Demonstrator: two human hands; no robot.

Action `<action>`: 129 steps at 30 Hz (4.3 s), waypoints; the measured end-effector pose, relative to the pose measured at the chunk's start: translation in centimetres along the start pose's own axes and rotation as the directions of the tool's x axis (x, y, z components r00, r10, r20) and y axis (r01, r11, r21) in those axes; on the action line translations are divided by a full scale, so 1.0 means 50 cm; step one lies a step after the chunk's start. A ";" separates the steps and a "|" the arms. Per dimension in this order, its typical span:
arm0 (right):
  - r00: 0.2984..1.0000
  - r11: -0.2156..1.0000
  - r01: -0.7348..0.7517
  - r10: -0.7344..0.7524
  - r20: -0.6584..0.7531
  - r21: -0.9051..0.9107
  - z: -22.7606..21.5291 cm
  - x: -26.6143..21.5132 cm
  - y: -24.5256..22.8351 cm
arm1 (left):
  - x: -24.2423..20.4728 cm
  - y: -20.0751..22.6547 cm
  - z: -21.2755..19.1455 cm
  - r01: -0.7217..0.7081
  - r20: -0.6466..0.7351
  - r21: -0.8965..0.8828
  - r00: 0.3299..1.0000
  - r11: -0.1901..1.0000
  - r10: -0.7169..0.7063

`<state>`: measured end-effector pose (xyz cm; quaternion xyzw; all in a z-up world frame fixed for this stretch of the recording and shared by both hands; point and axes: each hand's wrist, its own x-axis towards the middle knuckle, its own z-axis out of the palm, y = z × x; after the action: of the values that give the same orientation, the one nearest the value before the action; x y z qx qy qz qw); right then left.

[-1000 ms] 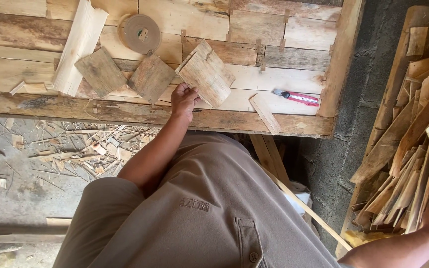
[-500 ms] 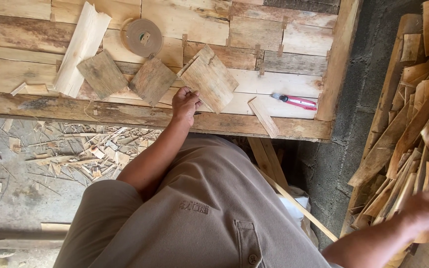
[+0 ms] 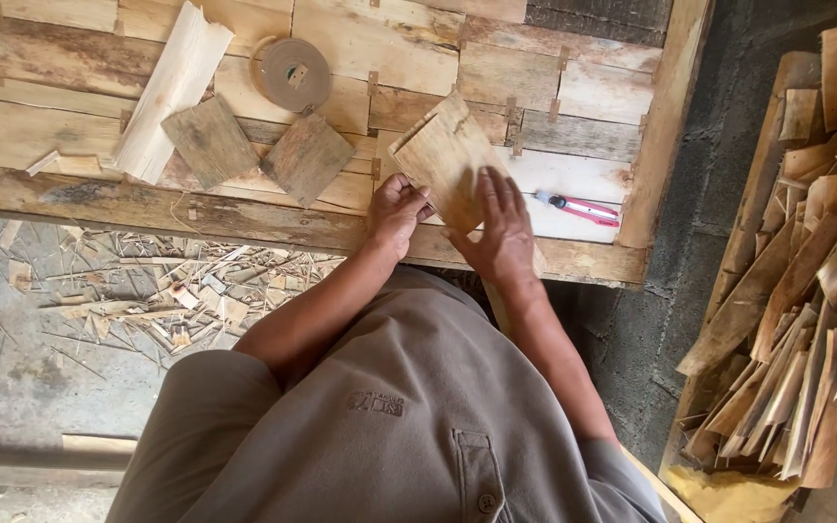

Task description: Assembling and fitting small wood shingles or panels onto a larger wooden frame or surface.

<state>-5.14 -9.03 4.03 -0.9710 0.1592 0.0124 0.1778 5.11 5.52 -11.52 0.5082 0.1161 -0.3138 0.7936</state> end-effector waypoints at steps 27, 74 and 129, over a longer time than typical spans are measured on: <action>0.997 0.847 0.053 -0.011 -0.082 0.529 0.044 0.083 -0.068 | 0.016 0.083 -0.086 -0.030 -0.048 -0.131 0.999 0.991 0.024; 0.970 0.310 -0.118 0.239 0.043 0.944 0.131 0.133 -0.122 | 0.035 0.168 -0.136 -0.393 -0.068 0.237 0.906 0.888 0.419; 0.926 -0.078 -0.202 0.310 0.216 0.976 0.163 0.149 0.157 | 0.086 -0.008 -0.083 -0.101 -0.221 0.359 0.957 0.928 0.189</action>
<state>-0.26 -15.39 -6.87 -0.5024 0.3068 -0.1080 0.8011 8.76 7.44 -15.87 0.6818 0.1213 -0.2021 0.6926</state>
